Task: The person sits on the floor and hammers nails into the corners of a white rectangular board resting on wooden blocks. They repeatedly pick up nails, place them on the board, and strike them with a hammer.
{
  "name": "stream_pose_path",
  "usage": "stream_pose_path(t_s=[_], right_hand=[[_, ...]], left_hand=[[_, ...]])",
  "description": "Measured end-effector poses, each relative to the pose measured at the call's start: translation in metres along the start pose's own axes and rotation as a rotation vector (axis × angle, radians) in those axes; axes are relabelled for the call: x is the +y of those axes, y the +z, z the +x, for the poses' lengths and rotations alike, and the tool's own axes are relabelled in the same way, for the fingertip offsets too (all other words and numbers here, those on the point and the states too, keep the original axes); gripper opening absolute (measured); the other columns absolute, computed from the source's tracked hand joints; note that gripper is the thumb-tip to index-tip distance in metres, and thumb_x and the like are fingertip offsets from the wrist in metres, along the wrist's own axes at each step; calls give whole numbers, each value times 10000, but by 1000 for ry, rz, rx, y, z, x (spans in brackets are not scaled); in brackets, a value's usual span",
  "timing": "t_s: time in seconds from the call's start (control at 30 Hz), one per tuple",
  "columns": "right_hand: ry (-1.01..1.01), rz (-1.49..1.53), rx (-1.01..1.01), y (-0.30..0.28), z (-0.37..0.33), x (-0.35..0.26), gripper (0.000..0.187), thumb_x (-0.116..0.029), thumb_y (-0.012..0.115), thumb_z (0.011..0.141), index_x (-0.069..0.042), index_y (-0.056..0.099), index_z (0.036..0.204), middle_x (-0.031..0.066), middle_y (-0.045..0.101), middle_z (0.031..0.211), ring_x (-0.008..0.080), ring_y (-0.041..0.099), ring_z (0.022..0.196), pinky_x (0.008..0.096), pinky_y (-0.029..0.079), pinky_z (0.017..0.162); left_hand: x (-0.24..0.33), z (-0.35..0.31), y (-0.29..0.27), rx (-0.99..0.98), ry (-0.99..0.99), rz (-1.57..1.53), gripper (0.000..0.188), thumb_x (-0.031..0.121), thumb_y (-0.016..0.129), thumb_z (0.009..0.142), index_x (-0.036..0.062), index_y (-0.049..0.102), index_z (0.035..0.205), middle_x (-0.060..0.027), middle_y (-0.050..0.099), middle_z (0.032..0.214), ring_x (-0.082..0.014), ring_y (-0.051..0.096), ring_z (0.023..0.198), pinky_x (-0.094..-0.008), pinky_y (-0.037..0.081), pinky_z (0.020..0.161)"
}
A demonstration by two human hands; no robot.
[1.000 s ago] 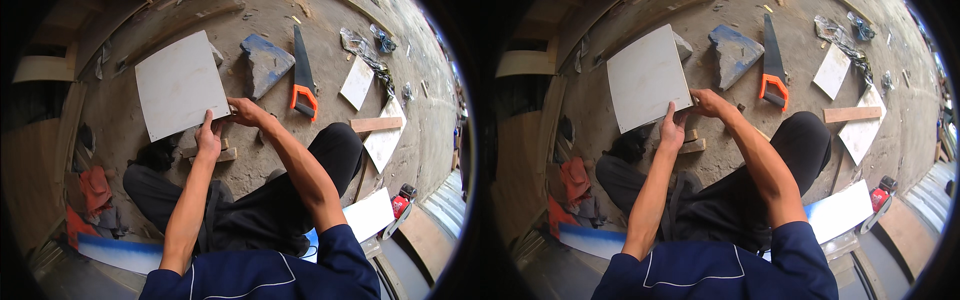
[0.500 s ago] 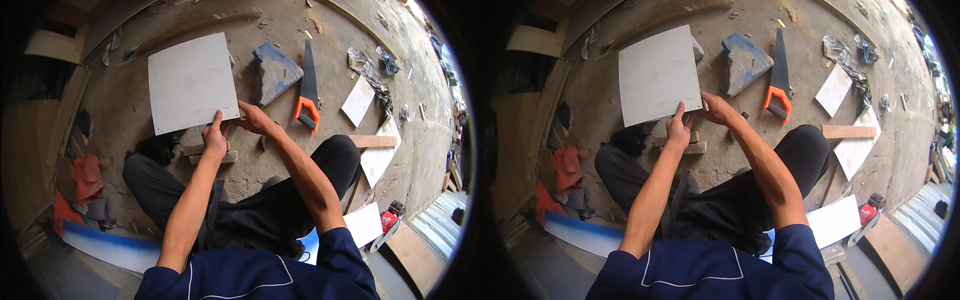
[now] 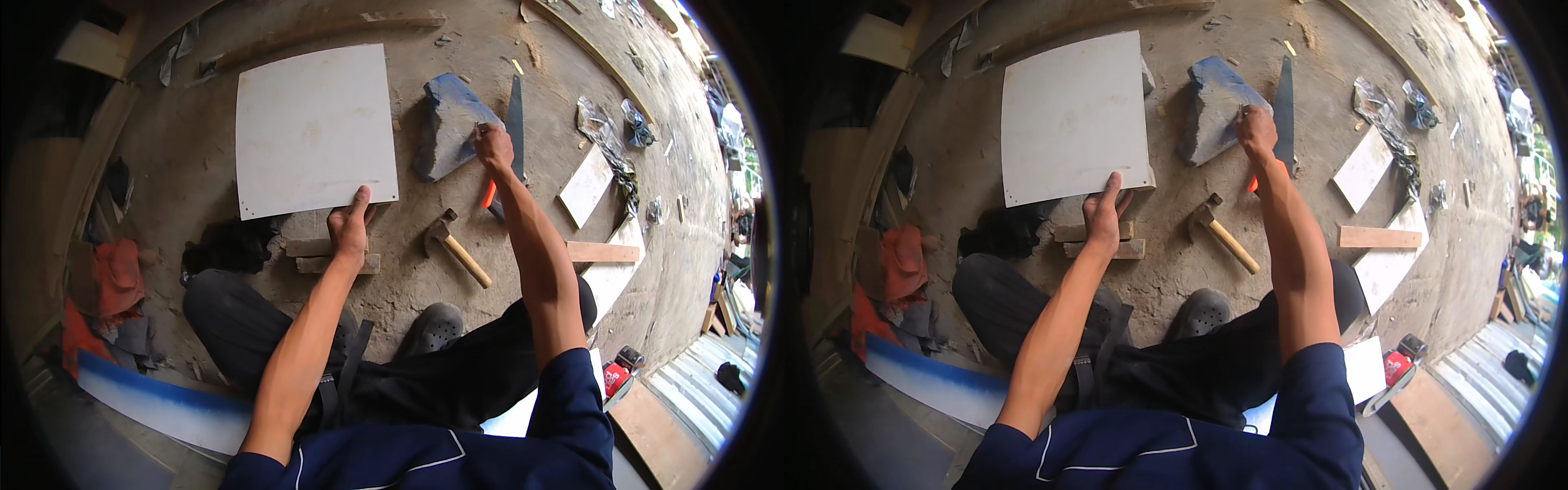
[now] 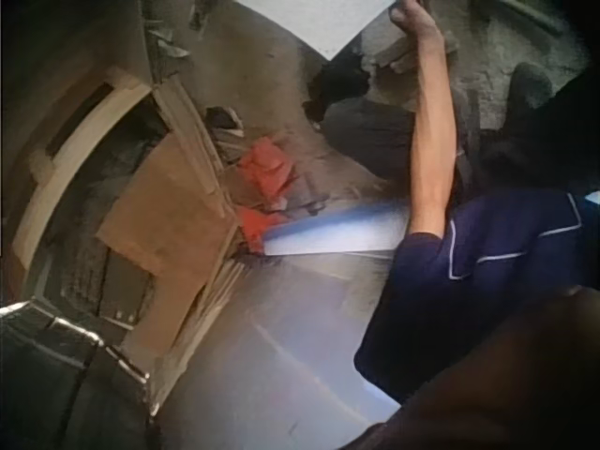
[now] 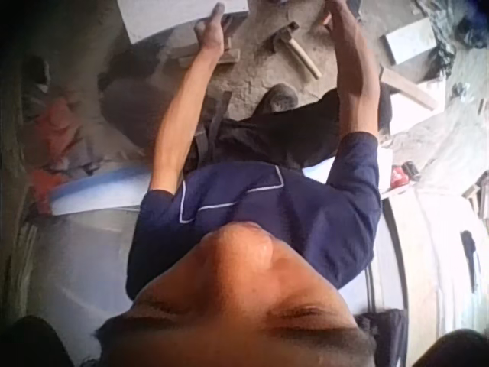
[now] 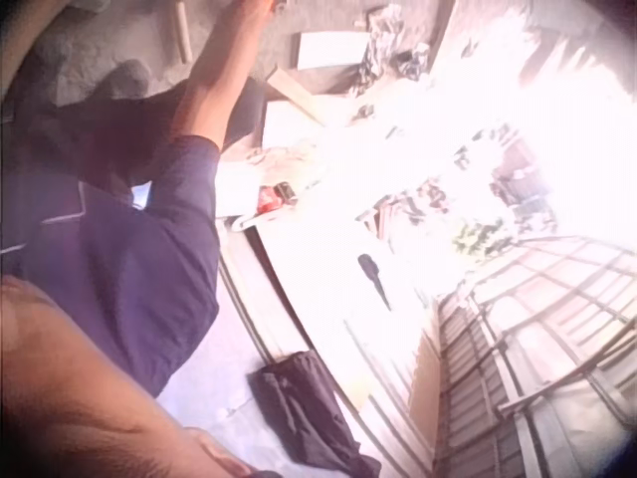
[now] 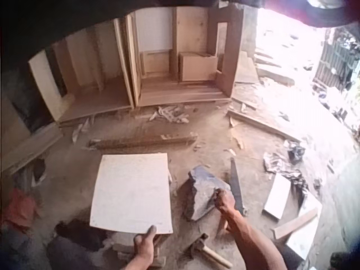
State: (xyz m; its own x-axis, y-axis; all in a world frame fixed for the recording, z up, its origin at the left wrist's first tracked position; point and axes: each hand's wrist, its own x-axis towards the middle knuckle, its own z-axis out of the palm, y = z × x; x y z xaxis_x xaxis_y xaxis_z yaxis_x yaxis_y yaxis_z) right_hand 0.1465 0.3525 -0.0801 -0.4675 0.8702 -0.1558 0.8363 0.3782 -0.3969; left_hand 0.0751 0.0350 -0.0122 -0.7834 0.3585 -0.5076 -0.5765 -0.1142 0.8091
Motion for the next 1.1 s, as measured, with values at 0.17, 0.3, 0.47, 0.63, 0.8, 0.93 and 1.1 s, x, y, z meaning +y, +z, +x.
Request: stream_pose_path(t_s=[0.17, 0.3, 0.47, 0.63, 0.8, 0.93, 1.1], right_hand=[[25, -72, 81, 9, 3, -9, 280, -382, 610, 884, -179, 753, 1014, 138, 724, 1037, 353, 697, 966, 458, 551, 826], [-14, -152, 150, 15, -2, -23, 233, -259, 578, 880, -94, 732, 937, 126, 717, 1022, 353, 693, 956, 470, 558, 792], [-294, -331, 254, 27, 5, -4, 204, -180, 531, 897, -38, 677, 912, 173, 707, 958, 358, 703, 898, 467, 569, 725], [-354, -388, 253, 31, 4, 1, 143, -121, 523, 898, -52, 644, 931, 143, 686, 949, 319, 697, 892, 430, 582, 696], [-320, -338, 288, 31, 2, -3, 154, -122, 507, 910, -53, 639, 947, 138, 679, 947, 310, 697, 883, 422, 586, 686], [-219, -250, 270, 30, 1, -3, 187, -157, 494, 924, -45, 639, 961, 159, 682, 977, 334, 697, 909, 453, 581, 716], [-119, -127, 172, 13, 5, 0, 248, -218, 493, 933, -23, 636, 986, 187, 691, 1033, 380, 688, 953, 499, 559, 776]], left_hand=[[-16, 15, -19, -72, 28, 122, 389, 384, 711, 921, 101, 660, 1184, -5, 643, 1209, -136, 592, 1124, -368, 495, 964], [-23, 21, -29, -79, 15, 163, 413, 411, 707, 918, 106, 665, 1192, -1, 646, 1208, -125, 585, 1116, -358, 471, 940], [-19, 20, -23, -105, 42, 109, 413, 397, 692, 929, 92, 650, 1203, -6, 637, 1219, -141, 567, 1148, -372, 458, 967], [-7, 17, -21, -177, -27, 42, 498, 396, 646, 957, 74, 543, 1322, -35, 559, 1334, -181, 492, 1273, -423, 409, 1056], [-4, 16, -22, -229, -51, -37, 567, 406, 608, 977, 68, 455, 1405, -60, 483, 1418, -202, 409, 1363, -448, 346, 1138], [-5, 14, -19, -237, -60, -46, 589, 432, 586, 985, 76, 429, 1428, -52, 459, 1439, -201, 377, 1386, -446, 325, 1155], [-6, 14, -16, -222, -74, -56, 581, 442, 579, 988, 106, 422, 1434, -31, 452, 1441, -193, 384, 1374, -449, 330, 1150]])
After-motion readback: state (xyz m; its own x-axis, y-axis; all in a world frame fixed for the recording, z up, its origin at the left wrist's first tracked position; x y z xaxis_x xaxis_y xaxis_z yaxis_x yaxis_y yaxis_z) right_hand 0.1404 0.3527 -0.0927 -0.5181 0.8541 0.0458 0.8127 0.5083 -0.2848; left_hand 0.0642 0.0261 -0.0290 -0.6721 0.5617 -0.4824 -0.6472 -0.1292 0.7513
